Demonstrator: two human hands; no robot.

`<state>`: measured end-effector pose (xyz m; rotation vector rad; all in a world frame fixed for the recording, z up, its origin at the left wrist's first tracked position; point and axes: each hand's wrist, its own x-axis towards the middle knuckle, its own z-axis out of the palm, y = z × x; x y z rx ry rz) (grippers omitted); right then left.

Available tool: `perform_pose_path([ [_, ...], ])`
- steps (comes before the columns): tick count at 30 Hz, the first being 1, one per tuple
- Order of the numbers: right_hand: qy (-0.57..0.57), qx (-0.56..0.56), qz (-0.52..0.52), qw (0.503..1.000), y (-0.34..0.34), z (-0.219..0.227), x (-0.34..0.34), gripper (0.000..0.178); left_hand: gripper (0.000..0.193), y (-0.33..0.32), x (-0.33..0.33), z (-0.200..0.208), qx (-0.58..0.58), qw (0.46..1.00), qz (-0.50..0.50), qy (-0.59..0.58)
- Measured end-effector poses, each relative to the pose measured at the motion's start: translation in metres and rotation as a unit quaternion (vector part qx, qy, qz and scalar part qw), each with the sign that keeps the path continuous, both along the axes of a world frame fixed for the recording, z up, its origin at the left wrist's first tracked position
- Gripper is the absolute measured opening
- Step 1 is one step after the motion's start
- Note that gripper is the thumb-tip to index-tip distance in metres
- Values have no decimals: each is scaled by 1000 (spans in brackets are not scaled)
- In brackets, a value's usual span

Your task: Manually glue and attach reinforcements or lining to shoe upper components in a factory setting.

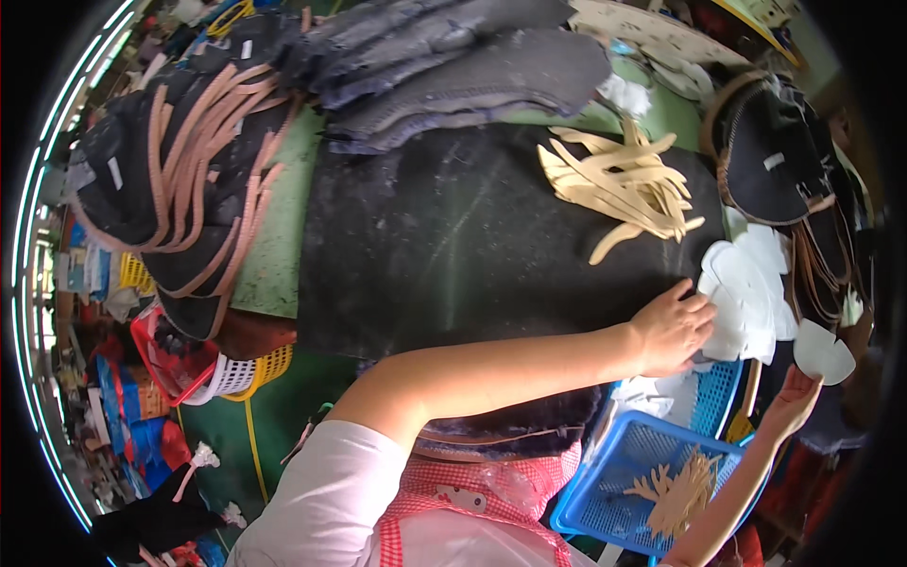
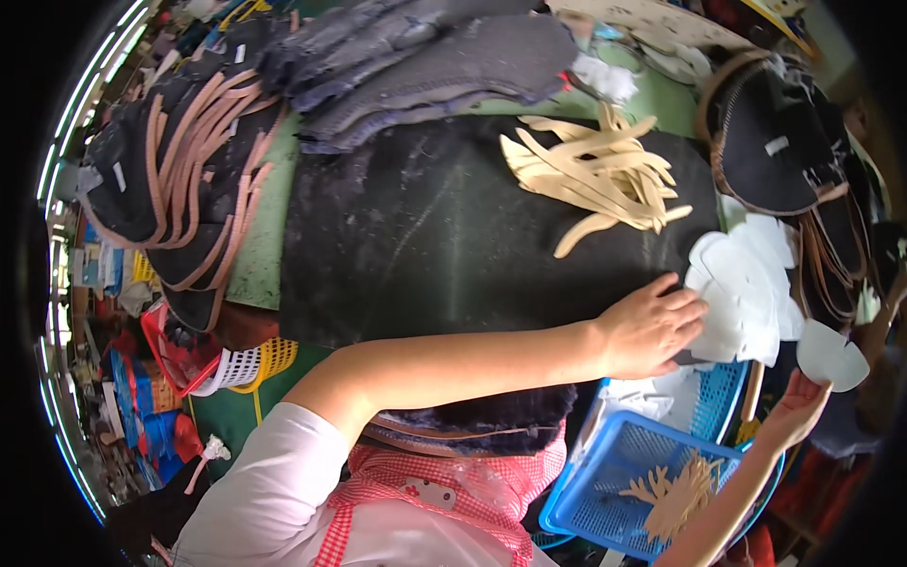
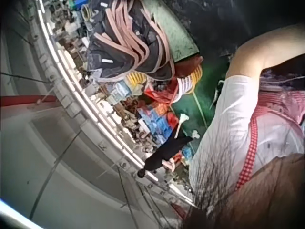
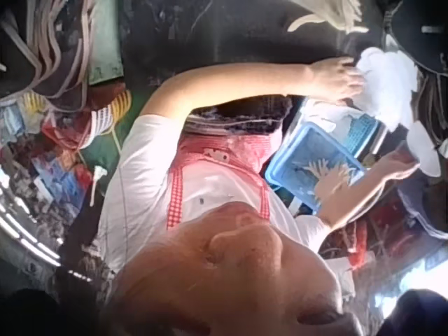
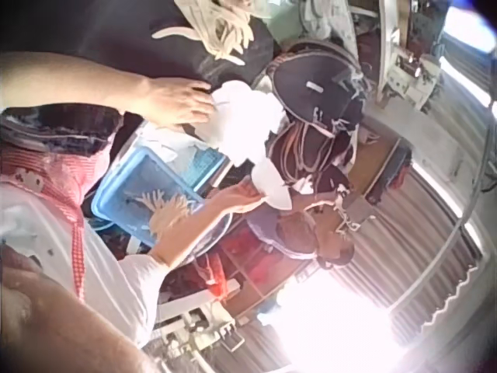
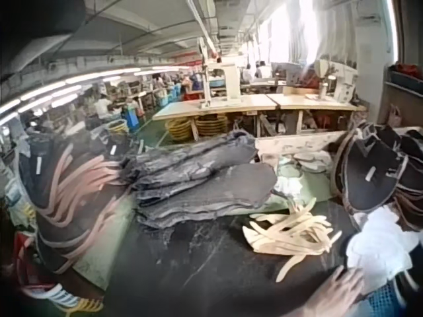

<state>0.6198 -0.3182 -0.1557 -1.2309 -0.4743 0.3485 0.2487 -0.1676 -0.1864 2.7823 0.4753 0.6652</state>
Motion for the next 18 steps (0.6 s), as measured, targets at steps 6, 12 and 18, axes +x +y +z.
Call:
perform_pose_path([
  [6,70,-53,42,995,19,-11,-68,41,36,91,-123,61,77,964,80,-240],
  [12,117,-35,174,977,48,-27,-109,38,100,163,-275,76,297,876,367,95],
  [18,82,-104,188,973,70,15,-170,41,75,186,-342,201,38,964,262,26],
])
